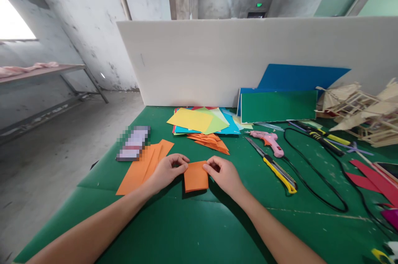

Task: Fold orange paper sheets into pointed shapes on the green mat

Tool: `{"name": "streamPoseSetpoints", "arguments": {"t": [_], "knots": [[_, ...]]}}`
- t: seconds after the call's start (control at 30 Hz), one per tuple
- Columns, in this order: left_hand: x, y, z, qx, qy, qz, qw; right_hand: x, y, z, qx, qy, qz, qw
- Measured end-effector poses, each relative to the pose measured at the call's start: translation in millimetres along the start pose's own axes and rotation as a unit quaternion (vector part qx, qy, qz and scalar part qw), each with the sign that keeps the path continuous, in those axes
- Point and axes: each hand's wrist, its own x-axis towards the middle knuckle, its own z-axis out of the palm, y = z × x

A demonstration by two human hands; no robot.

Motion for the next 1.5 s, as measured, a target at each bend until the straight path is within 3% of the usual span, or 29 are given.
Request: {"name": "streamPoseSetpoints", "arguments": {"t": [0.1,0.3,0.5,0.7,0.9,1.1,1.33,1.5], "knots": [[2.4,-4.2,-2.2,0.042,-0.008,0.016,0.999,0.8,3.1,0.0,-0.026,-0.011,-0.005,1.000],[5.6,-12.2,-0.8,0.010,-0.032,-0.011,0.999,2.5,2.5,0.8,-0.067,-0.013,-0.012,0.998],[4.0,-14.2,-1.8,0.131,-0.117,0.091,0.980,2.5,-0.8,1.6,-0.161,-0.005,-0.049,0.986],[-0.8,-9.7,1.1,0.282,-0.119,0.179,0.935,3.6,-1.1,1.6,-0.193,-0.028,-0.068,0.978],[-0.6,-2.1,0.0,0.296,-0.152,0.181,0.925,7.6,0.8,-2.5,-0.151,-0.058,-0.051,0.986],[0.8,-1.8,-1.3,0.282,-0.170,0.160,0.931,5.3,-2.7,-15.5,-0.142,-0.128,-0.070,0.979],[1.7,-6.4,-1.4,0.263,-0.163,0.152,0.939,-0.6,-8.3,-26.1,-0.169,-0.223,-0.104,0.954],[0.0,-9.5,-1.4,0.248,-0.144,0.150,0.946,-2.9,-8.5,-26.3,-0.165,-0.230,-0.123,0.951]]}}
